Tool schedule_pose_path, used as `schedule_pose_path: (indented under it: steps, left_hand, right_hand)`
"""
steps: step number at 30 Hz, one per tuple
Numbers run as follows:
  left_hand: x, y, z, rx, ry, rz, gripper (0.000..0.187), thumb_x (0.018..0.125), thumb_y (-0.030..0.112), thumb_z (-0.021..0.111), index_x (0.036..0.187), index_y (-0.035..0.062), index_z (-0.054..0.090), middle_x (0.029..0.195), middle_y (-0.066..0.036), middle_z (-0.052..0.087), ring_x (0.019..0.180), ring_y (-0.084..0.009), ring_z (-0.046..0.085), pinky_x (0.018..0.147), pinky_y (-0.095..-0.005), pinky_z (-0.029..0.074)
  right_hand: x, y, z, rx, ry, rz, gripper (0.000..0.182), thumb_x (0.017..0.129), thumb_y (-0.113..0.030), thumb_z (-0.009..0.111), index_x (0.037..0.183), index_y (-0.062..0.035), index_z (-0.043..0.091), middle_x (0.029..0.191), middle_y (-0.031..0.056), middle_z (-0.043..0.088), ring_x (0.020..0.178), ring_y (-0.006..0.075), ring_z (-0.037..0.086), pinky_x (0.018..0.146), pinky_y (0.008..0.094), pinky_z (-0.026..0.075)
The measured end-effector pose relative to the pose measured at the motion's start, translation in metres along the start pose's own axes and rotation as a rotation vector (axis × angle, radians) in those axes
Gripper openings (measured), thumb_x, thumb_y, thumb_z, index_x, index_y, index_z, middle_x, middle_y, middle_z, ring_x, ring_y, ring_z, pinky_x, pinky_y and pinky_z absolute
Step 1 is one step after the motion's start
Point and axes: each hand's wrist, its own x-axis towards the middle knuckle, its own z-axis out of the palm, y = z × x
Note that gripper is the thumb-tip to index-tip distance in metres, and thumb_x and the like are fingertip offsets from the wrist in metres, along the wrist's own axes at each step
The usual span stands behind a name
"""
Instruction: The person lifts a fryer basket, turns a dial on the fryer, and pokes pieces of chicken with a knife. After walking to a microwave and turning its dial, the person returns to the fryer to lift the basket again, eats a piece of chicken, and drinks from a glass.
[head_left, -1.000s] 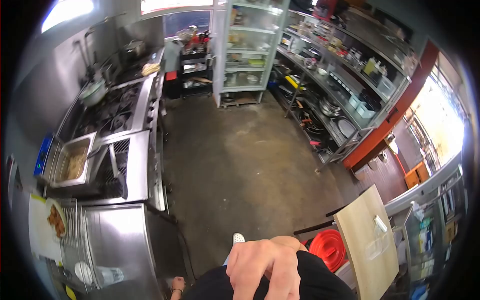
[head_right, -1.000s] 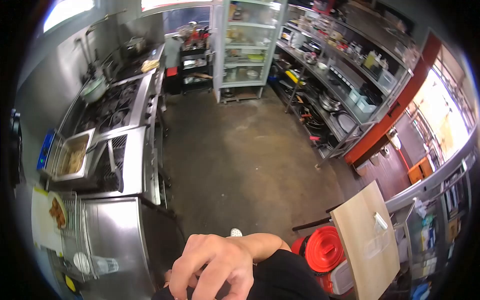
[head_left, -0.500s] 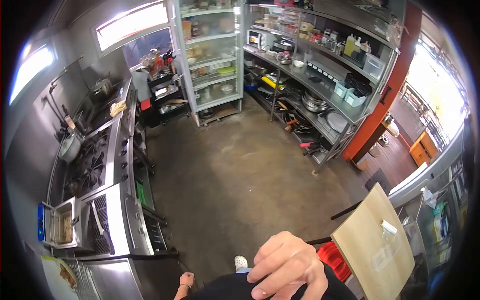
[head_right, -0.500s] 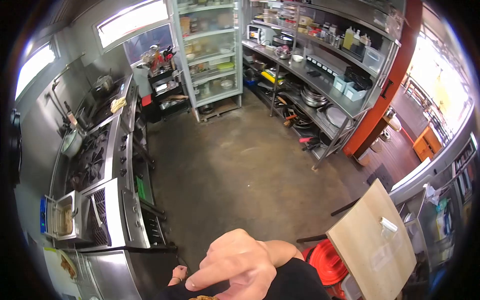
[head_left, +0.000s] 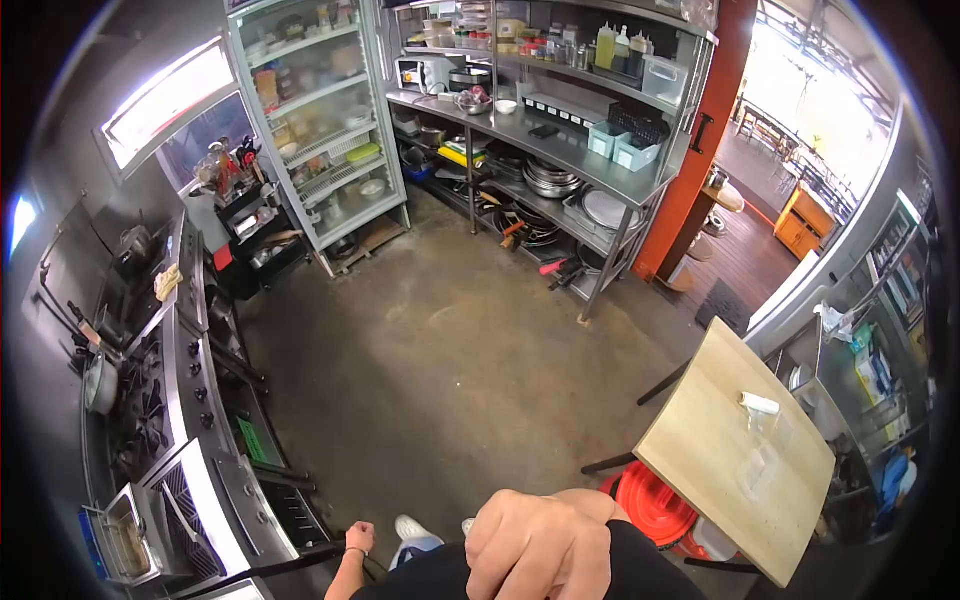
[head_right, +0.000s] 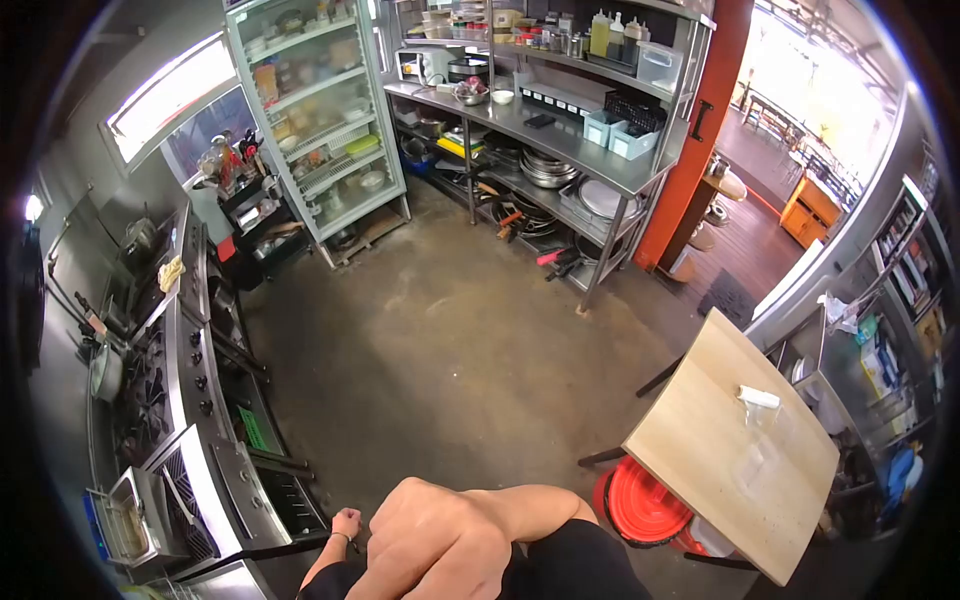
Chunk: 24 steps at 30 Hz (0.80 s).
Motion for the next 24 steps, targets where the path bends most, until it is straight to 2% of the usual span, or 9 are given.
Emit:
schedule_pose_path:
  steps: [3,5,8,10,11,13,19,21,24]
  left_hand:
    - [-0.005,0.006,-0.001,0.114,-0.081,-0.013,0.029,0.08,0.03,0.055,0.087,0.0049,0.068,0.082,-0.015,0.068,0.083,-0.0283,0.067,0.08,-0.0362,0.051]
    - [0.017,-0.024,0.009,0.171,-0.099,-0.005,0.03,0.079,0.031,0.055,0.086,0.0056,0.068,0.084,-0.016,0.068,0.085,-0.0287,0.066,0.082,-0.0367,0.05]
    - [0.04,-0.027,0.002,0.266,-0.129,-0.05,0.03,0.077,0.032,0.055,0.085,0.0069,0.069,0.086,-0.016,0.068,0.088,-0.0294,0.066,0.084,-0.0372,0.05]
    - [0.058,-0.021,-0.006,0.251,-0.121,-0.105,0.029,0.075,0.031,0.056,0.084,0.0073,0.07,0.087,-0.016,0.068,0.089,-0.0299,0.065,0.084,-0.0373,0.05]
    - [0.072,-0.014,-0.007,0.248,-0.129,-0.096,0.029,0.075,0.031,0.056,0.084,0.0073,0.07,0.087,-0.016,0.068,0.089,-0.0299,0.065,0.084,-0.0373,0.05]
    - [0.105,0.0,-0.019,0.231,-0.172,-0.1,0.029,0.075,0.031,0.056,0.083,0.0069,0.07,0.088,-0.016,0.068,0.089,-0.0301,0.065,0.083,-0.0373,0.05]
    - [0.223,0.089,-0.035,0.22,-0.144,-0.113,0.031,0.08,0.03,0.051,0.087,0.0059,0.07,0.087,-0.017,0.068,0.088,-0.0312,0.065,0.083,-0.0376,0.051]
    - [0.263,0.136,-0.044,0.123,-0.222,-0.034,0.032,0.081,0.03,0.05,0.088,0.005,0.069,0.089,-0.017,0.068,0.088,-0.0316,0.065,0.083,-0.0384,0.051]
    - [0.309,0.21,-0.055,0.12,-0.225,0.083,0.031,0.081,0.029,0.051,0.089,0.0051,0.068,0.091,-0.017,0.067,0.089,-0.0314,0.065,0.084,-0.0386,0.05]
  right_hand:
    - [-0.005,0.014,-0.015,-0.047,0.046,-0.033,0.017,0.089,-0.017,0.058,0.083,-0.0021,0.066,0.084,0.0191,0.068,0.053,0.0208,0.059,0.042,0.0276,0.041]
    - [-0.005,0.021,-0.026,-0.092,0.044,-0.046,0.016,0.088,-0.015,0.058,0.082,-0.0023,0.066,0.083,0.0195,0.068,0.052,0.0214,0.059,0.042,0.0279,0.041]
    - [-0.001,0.032,-0.045,-0.156,0.114,-0.016,0.015,0.087,-0.014,0.059,0.08,-0.0019,0.065,0.082,0.0197,0.068,0.049,0.0227,0.057,0.041,0.0287,0.04]
    - [0.01,0.041,-0.068,-0.188,-0.066,0.144,0.015,0.088,-0.013,0.059,0.08,-0.001,0.065,0.078,0.02,0.068,0.047,0.0225,0.057,0.04,0.0279,0.04]
    - [0.01,0.051,-0.073,-0.197,-0.071,0.151,0.015,0.088,-0.013,0.059,0.08,-0.001,0.065,0.078,0.02,0.068,0.047,0.0225,0.057,0.04,0.0279,0.04]
    - [0.012,0.077,-0.085,-0.245,0.11,0.13,0.016,0.088,-0.013,0.059,0.08,0.0001,0.064,0.075,0.0213,0.067,0.046,0.0227,0.059,0.04,0.0271,0.042]
    - [0.044,0.154,-0.156,-0.225,0.076,0.136,0.018,0.088,-0.014,0.059,0.079,0.0006,0.063,0.073,0.0228,0.066,0.049,0.0227,0.062,0.041,0.0264,0.044]
    - [0.056,0.171,-0.18,-0.239,0.075,0.155,0.019,0.088,-0.014,0.058,0.079,0.0008,0.063,0.073,0.0227,0.066,0.049,0.0226,0.062,0.041,0.0263,0.045]
    - [0.062,0.19,-0.213,-0.265,0.141,0.193,0.02,0.088,-0.015,0.058,0.078,0.0009,0.063,0.073,0.0226,0.066,0.049,0.0225,0.062,0.041,0.0261,0.044]
